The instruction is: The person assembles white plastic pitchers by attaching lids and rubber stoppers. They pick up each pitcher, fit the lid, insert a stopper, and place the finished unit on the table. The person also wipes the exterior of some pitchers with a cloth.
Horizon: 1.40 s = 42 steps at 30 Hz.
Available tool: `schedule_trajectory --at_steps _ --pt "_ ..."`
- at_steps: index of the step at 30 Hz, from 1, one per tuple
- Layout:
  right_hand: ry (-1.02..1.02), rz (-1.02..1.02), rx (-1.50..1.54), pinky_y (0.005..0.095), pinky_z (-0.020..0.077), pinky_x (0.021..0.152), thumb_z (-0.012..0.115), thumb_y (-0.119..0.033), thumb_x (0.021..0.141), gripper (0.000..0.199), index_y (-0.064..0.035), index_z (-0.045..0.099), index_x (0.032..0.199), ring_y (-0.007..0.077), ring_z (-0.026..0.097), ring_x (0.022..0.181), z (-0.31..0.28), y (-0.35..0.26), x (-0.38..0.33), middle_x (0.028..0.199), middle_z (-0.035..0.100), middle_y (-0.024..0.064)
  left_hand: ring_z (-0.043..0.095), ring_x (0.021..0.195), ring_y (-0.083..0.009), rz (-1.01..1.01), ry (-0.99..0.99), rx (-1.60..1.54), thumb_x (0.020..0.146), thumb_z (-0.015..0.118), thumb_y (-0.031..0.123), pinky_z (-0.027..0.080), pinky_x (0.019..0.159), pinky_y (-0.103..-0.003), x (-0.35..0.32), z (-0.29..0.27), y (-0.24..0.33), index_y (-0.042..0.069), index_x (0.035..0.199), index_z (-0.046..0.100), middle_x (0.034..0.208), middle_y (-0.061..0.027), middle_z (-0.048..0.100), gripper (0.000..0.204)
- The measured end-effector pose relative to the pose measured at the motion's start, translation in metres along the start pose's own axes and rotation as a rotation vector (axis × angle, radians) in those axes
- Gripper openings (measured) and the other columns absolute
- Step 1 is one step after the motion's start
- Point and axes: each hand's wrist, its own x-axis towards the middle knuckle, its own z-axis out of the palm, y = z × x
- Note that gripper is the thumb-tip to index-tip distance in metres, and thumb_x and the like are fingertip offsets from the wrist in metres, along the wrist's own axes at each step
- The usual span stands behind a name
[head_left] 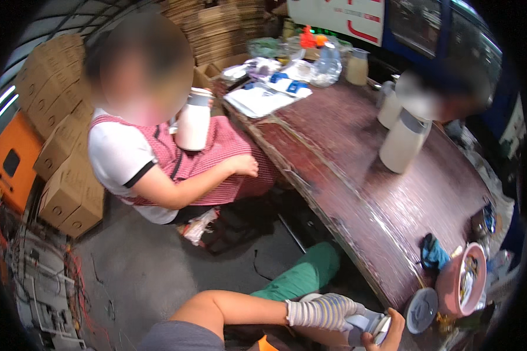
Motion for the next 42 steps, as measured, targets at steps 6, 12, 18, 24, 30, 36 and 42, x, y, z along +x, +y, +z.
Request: schedule_trajectory --at_steps 6,12,18,24,30,36,42 --pt "-0.008 -0.018 -0.009 0.0484 0.0345 0.103 0.07 -0.044 0.075 0.076 -0.0025 0.046 0.133 0.0396 0.044 0.121 0.012 -0.009 0.014 0.127 0.049 0.022 0.064 0.101 -0.032 0.248 0.342 1.314 0.08 0.065 0.022 0.049 0.088 -0.036 0.001 -0.024 -0.002 0.007 0.118 0.062 0.106 -0.0169 0.068 0.041" --pt "-0.03 -0.071 0.014 0.0491 0.0351 0.101 0.069 -0.051 0.074 0.077 -0.0028 0.049 0.13 0.04 0.045 0.118 0.013 -0.005 0.012 0.123 0.05 0.0217 0.063 0.106 -0.0277 0.081 0.345 1.428 0.08 0.069 0.027 0.048 0.09 -0.034 -0.013 0.01 0.02 0.01 0.126 0.059 0.112 -0.0129 0.067 0.05" --pt "-0.083 -0.184 0.009 0.05 0.036 0.1 0.069 -0.052 0.073 0.076 -0.0042 0.049 0.13 0.0411 0.045 0.118 0.012 -0.005 0.013 0.124 0.049 0.0227 0.064 0.099 -0.0357 0.021 0.382 1.511 0.075 0.068 0.016 0.049 0.085 -0.037 -0.017 0.025 0.035 0.009 0.118 0.064 0.104 -0.0172 0.068 0.044" --pt "-0.179 -0.304 0.037 0.0506 0.0373 0.098 0.064 -0.061 0.072 0.08 -0.0055 0.05 0.129 0.0414 0.044 0.118 0.011 -0.014 0.016 0.124 0.048 0.023 0.067 0.081 -0.0272 -0.045 0.387 1.552 0.07 0.069 0.009 0.052 0.073 -0.035 -0.019 0.039 0.058 0.011 0.116 0.064 0.095 -0.0127 0.068 0.046" --pt "-0.177 -0.39 0.041 0.05 0.0382 0.099 0.063 -0.055 0.072 0.075 -0.0037 0.051 0.126 0.041 0.046 0.117 0.013 -0.022 0.019 0.125 0.05 0.0212 0.064 0.099 -0.0314 0.213 0.417 1.663 0.07 0.071 0.012 0.05 0.083 -0.037 0.011 -0.014 0.05 0.011 0.111 0.064 0.103 -0.0128 0.067 0.041" --pt "-0.007 0.332 0.131 0.0404 0.0348 0.106 0.063 -0.022 0.079 0.057 0.0002 0.051 0.131 0.0343 0.048 0.122 0.027 0.027 0.022 0.129 0.053 0.0198 0.064 0.099 -0.027 0.469 0.294 1.416 0.084 0.062 0.021 0.048 0.088 -0.034 0.007 0.009 0.008 0.009 0.115 0.063 0.099 -0.014 0.067 0.033" --pt "-0.119 -0.305 0.079 0.0479 0.0292 0.11 0.067 -0.052 0.078 0.092 -0.0025 0.032 0.146 0.0402 0.033 0.135 0.007 0.003 0.018 0.147 0.034 0.0224 0.063 0.1 -0.0202 0.298 0.076 1.287 0.085 0.064 0.022 0.049 0.086 -0.032 -0.018 0.011 0.024 0.003 0.121 0.06 0.107 -0.0116 0.068 0.041"
